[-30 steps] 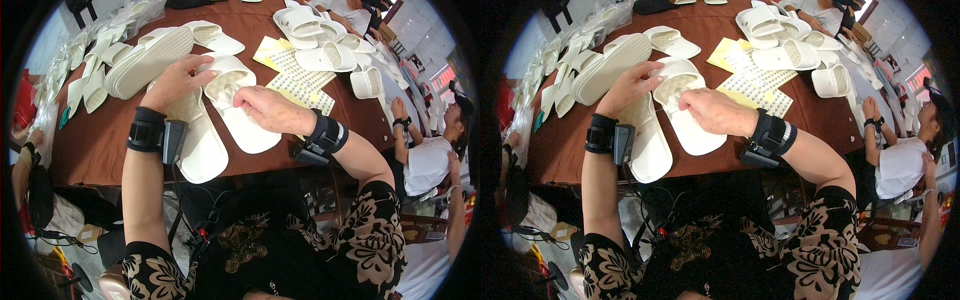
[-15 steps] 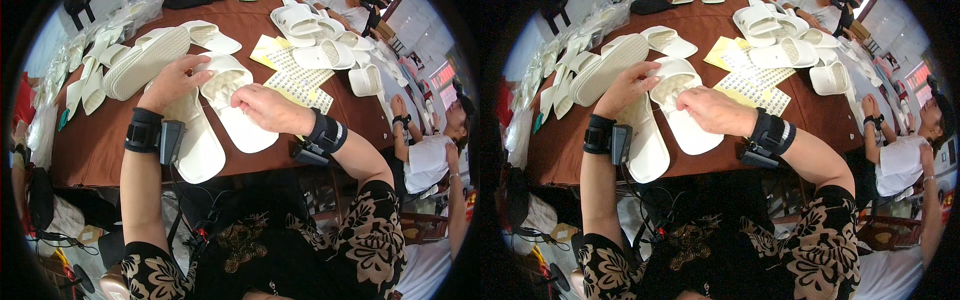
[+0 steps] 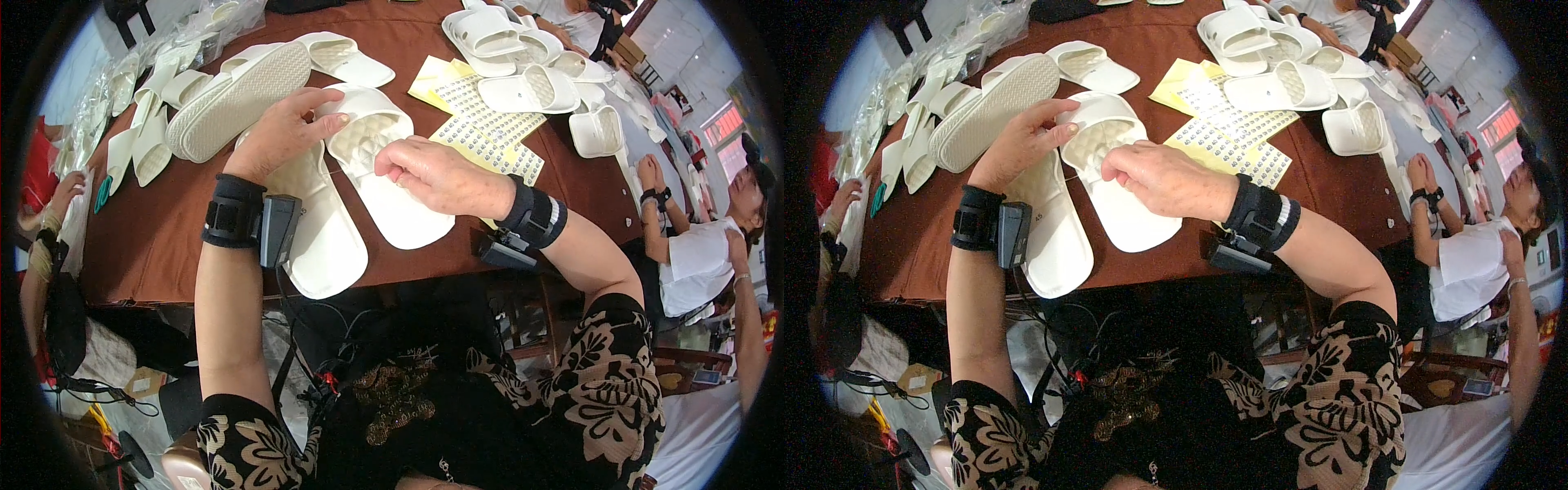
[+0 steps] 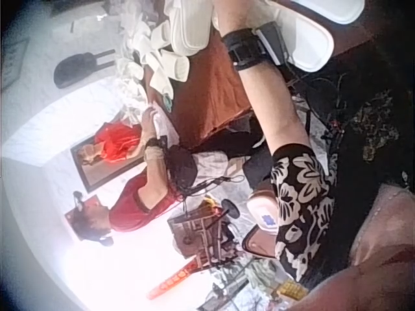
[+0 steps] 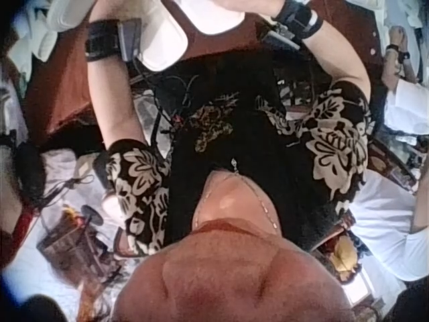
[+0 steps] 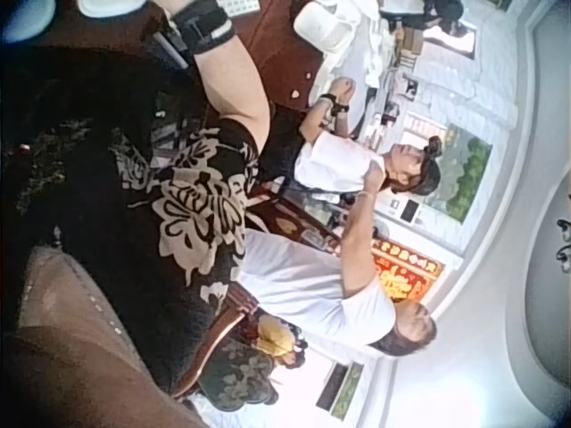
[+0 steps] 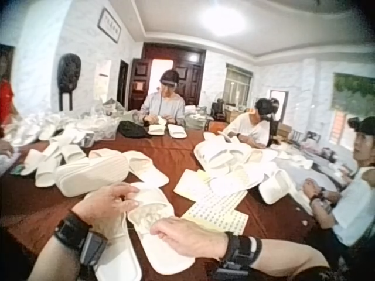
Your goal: Inspecting slippers and applying small yellow size labels to them at a workstation.
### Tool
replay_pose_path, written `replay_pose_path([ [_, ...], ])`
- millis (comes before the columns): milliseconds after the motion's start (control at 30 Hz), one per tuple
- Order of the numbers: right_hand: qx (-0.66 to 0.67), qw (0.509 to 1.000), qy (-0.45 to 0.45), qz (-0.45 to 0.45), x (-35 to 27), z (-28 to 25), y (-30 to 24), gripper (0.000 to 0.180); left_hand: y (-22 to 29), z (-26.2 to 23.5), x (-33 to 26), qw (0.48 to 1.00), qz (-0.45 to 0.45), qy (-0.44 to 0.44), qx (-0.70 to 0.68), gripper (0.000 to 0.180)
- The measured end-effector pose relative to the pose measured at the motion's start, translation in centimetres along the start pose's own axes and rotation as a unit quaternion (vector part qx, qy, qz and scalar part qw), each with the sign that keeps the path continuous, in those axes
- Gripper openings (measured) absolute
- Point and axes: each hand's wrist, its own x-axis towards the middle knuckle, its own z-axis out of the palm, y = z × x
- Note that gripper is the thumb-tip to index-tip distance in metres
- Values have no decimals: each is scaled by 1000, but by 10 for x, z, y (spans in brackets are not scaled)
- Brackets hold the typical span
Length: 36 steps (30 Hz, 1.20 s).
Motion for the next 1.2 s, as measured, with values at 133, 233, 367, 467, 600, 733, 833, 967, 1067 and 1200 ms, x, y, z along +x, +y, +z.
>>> replay_pose_path([
  [133,-32,999,-5,-9,0,2,1,12,1,0,1,1000,-12,-6,-8,47],
  [233,-40,999,-4,-11,-1,2,-1,11,2,-4,0,999,-17,-28,18,46],
  [367,37,997,-4,69,-4,-2,-3,12,0,-2,1,1000,-8,-23,0,45],
  [467,67,994,-16,90,-4,-5,-3,12,-1,-1,1,1000,7,-6,9,45],
  [600,46,999,4,19,-4,-2,-3,12,-1,-1,1,1000,-13,-15,1,45],
  [733,-17,1000,11,-15,-1,2,0,11,-1,-1,2,1000,-9,-17,1,46],
  [833,-36,999,11,-11,-1,4,-1,11,-3,-1,2,1000,3,-12,-11,46],
  [967,19,998,-4,59,-3,-1,-4,12,-3,0,1,1000,9,-5,-20,46],
  [1067,86,990,-24,108,-5,-7,-5,12,-2,-2,0,1000,8,-18,-5,44],
  [1200,213,968,-4,132,-6,-14,0,13,1,-2,0,1000,-15,-20,14,46],
])
